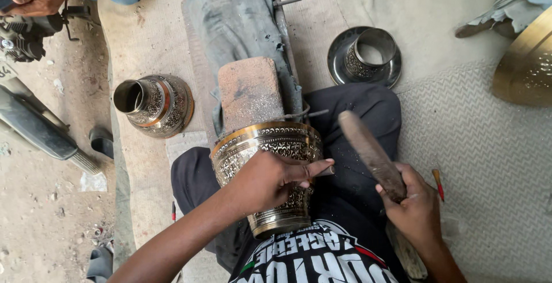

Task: The person sits on the floor holding an engraved brass vessel against a stone block and repeatedly strikes a chisel with a wooden mallet to carve decorative patterns into the metal, occasionally repositioning the vessel and touching the surface with a marker before resuming chiseling.

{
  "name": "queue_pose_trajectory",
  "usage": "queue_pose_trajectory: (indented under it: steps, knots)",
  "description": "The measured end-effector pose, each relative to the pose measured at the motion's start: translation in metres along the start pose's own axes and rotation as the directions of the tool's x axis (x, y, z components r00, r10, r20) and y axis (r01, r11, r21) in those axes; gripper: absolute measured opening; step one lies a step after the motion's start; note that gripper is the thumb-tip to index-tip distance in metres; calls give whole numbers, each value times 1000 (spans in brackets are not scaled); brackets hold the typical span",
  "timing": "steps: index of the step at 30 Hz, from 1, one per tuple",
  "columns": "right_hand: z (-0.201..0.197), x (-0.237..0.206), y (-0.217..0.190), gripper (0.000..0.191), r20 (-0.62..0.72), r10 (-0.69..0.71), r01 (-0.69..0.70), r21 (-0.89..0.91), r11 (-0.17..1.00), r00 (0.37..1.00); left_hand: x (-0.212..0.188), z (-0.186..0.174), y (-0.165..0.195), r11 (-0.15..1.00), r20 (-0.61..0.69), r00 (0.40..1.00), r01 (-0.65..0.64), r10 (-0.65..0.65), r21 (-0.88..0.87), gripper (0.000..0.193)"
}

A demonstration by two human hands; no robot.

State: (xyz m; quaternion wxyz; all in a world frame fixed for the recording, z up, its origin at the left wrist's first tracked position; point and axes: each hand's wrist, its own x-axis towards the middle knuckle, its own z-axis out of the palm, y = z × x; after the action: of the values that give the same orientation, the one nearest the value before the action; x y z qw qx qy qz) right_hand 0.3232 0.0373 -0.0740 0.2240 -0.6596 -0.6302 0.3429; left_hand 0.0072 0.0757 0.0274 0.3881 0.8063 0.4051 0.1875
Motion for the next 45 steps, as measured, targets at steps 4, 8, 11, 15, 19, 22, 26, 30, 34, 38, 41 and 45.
queue_pose_trajectory:
  steps: [4,8,11,15,19,22,26,30,34,38,41,45]
  knots:
    - [-12,-4,-10,57,-21,-82,70,-358,931,996,-1,6,-3,998,-3,999,34,-34,47,79]
    - [-14,-4,-14,41,12,-60,55,272,961,998,-4,11,-6,999,-17,999,44,-43,26,80]
    - [-16,-6,-14,45,-56,-101,107,113,988,993,-5,13,-9,988,-89,990,-101,112,116,57]
    - [-25,-12,-15,48,-28,-31,28,-109,994,999,-8,14,-11,999,-26,1000,-8,9,32,71]
    - [-25,-11,-19,37,-81,-13,35,274,961,997,-9,15,-12,998,-18,999,31,-30,54,71]
    - [-24,-10,-23,41,-30,31,-29,66,997,999,-8,16,-11,991,-70,995,-60,68,117,61]
    - [-24,-15,-31,41,-77,49,-40,108,993,996,-13,13,-8,999,-81,996,-38,40,22,77]
    - [-29,-14,-37,45,-62,55,-54,9,998,997,-14,15,-7,997,-83,996,20,-14,74,74]
    - [-29,-13,-41,44,-69,12,-11,24,1000,998,-15,22,-10,989,-104,994,-14,29,145,69]
    - [-28,-12,-41,46,-70,51,-51,0,999,996,-21,26,-12,996,-136,991,-1,14,91,67]
    - [-28,-7,-38,50,-26,93,-94,-65,993,995,-23,27,-12,996,-208,978,-8,26,85,53]
    - [-27,-5,-37,48,-40,44,-44,2,999,998,-24,29,-12,994,-151,989,30,-13,108,65]
